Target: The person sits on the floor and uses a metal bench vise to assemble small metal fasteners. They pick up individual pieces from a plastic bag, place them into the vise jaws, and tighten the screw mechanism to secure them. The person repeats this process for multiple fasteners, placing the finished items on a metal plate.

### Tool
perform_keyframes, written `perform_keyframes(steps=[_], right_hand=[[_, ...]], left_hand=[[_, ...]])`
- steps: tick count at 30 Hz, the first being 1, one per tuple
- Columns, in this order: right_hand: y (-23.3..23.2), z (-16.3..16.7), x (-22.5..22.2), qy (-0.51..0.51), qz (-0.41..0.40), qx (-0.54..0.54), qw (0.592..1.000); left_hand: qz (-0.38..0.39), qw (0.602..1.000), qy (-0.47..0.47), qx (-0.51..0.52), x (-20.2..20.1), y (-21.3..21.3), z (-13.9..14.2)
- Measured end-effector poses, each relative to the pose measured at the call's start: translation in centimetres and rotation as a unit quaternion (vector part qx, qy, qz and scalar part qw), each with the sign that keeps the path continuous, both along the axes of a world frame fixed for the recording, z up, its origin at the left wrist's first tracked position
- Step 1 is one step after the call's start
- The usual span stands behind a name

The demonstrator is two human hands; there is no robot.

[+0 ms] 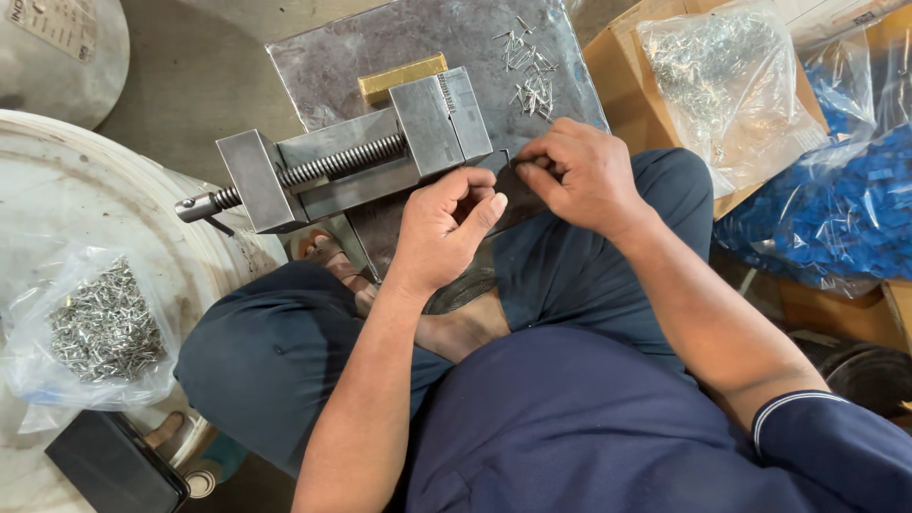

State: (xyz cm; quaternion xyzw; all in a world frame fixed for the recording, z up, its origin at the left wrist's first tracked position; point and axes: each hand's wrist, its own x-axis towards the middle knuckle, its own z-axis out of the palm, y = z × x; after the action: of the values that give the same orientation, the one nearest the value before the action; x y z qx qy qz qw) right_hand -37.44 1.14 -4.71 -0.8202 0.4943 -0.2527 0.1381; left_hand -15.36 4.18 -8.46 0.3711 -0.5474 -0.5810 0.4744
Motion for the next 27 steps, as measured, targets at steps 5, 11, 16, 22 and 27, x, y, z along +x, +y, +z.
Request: perform_keyframes(steps=[5,11,16,22,27], right_hand=[[0.3,-0.9,0.1,-0.117,-0.056,0.103,0.986],[2.0,-1.5,0.0,-0.520,-0.061,0.450,0.723],[2.1,-1.8,1.6,-0.510,-0.028,0.421,0.749],[0.9,0.3,1.8,-0.283,0.083,0.183,0.938],[-0.9,2.9,3.3,-0.149,0.015,-0.007,0.989]], left_hand=[[0.011,0.999,-0.021,-0.024,0.0,0.1,0.4],[0.020,0.991,-0.100,-0.090,0.0,0.0,0.5],[-0.011,0.997,-0.063,-0.031,0.2,-0.3,-0.1],[-0.033,0.999,0.001,0.010,0.2,-0.5,-0.5],[-0.005,1.000,0.020,0.018,0.1,-0.4,-0.1]])
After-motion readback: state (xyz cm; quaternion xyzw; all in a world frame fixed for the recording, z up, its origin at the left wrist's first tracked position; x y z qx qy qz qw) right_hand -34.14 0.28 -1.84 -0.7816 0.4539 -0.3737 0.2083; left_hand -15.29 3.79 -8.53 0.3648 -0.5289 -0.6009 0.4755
